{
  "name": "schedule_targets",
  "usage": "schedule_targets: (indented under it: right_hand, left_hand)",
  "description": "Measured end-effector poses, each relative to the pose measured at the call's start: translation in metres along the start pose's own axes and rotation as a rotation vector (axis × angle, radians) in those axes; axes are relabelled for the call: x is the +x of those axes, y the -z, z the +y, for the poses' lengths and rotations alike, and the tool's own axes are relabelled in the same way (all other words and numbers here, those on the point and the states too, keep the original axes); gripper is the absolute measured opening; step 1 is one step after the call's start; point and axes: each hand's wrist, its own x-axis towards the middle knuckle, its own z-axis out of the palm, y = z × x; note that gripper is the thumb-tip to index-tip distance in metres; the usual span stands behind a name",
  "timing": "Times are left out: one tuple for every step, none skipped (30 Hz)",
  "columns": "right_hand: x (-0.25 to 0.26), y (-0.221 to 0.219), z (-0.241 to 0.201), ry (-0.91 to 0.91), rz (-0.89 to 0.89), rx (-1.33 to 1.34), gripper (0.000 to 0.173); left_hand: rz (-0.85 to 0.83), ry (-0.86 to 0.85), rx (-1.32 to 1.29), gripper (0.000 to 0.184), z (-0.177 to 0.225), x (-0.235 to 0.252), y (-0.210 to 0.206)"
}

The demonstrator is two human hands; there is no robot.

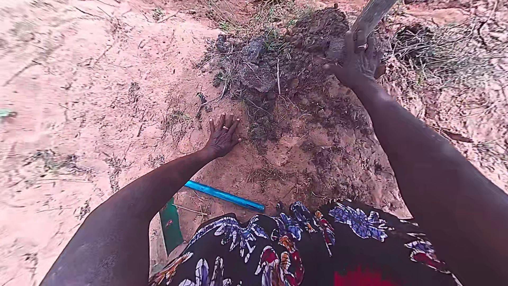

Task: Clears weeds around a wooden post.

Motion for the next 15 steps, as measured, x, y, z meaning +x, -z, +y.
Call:
schedule_targets:
  right_hand:
    - [-0.001, -0.015, 0.014, -0.017, -0.098, -0.047, 0.093]
    - [-0.004, -0.024, 0.018, -0.026, -0.142, -0.063, 0.094]
    - [-0.012, -0.026, 0.010, -0.003, -0.108, -0.036, 0.092]
    - [-0.021, -0.027, -0.004, 0.047, -0.049, -0.004, 0.087]
    - [-0.028, -0.034, -0.022, 0.119, 0.007, 0.026, 0.082]
    - [-0.035, -0.042, -0.043, 0.203, 0.022, 0.069, 0.076]
    - [-0.040, -0.052, -0.065, 0.309, 0.022, 0.097, 0.071]
    - [-0.045, -0.062, -0.090, 0.428, 0.017, 0.133, 0.067]
    - [-0.047, -0.073, -0.117, 0.529, 0.020, 0.160, 0.065]
    - [-0.048, -0.083, -0.143, 0.592, 0.015, 0.180, 0.064]
    - [-0.047, -0.089, -0.167, 0.613, -0.030, 0.172, 0.063]
    - [-0.046, -0.092, -0.188, 0.597, -0.088, 0.156, 0.062]
    - [-0.045, -0.093, -0.204, 0.556, -0.132, 0.146, 0.061]
    - [-0.041, -0.093, -0.215, 0.507, -0.186, 0.126, 0.056]
    - [-0.037, -0.091, -0.222, 0.473, -0.224, 0.122, 0.051]
  left_hand:
    - [0.010, 0.004, 0.002, 0.077, 0.000, 0.000, -0.001]
    - [0.030, 0.007, 0.001, 0.078, -0.001, 0.002, -0.001]
    - [0.057, 0.011, -0.007, 0.078, -0.004, 0.004, -0.002]
    - [0.090, 0.020, -0.021, 0.078, -0.005, 0.008, -0.003]
    - [0.120, 0.038, -0.035, 0.077, -0.008, 0.012, -0.005]
    - [0.144, 0.057, -0.064, 0.076, -0.009, 0.016, -0.010]
    - [0.164, 0.080, -0.091, 0.074, -0.008, 0.020, -0.016]
    - [0.186, 0.104, -0.117, 0.072, -0.007, 0.023, -0.020]
    - [0.215, 0.123, -0.125, 0.070, -0.008, 0.024, -0.023]
    - [0.246, 0.132, -0.122, 0.070, -0.009, 0.025, -0.026]
    - [0.266, 0.135, -0.122, 0.070, -0.009, 0.025, -0.027]
    - [0.283, 0.130, -0.123, 0.070, -0.010, 0.025, -0.028]
    - [0.295, 0.123, -0.122, 0.071, -0.010, 0.024, -0.029]
    - [0.312, 0.114, -0.112, 0.072, -0.011, 0.024, -0.031]
    - [0.331, 0.108, -0.107, 0.072, -0.012, 0.025, -0.031]
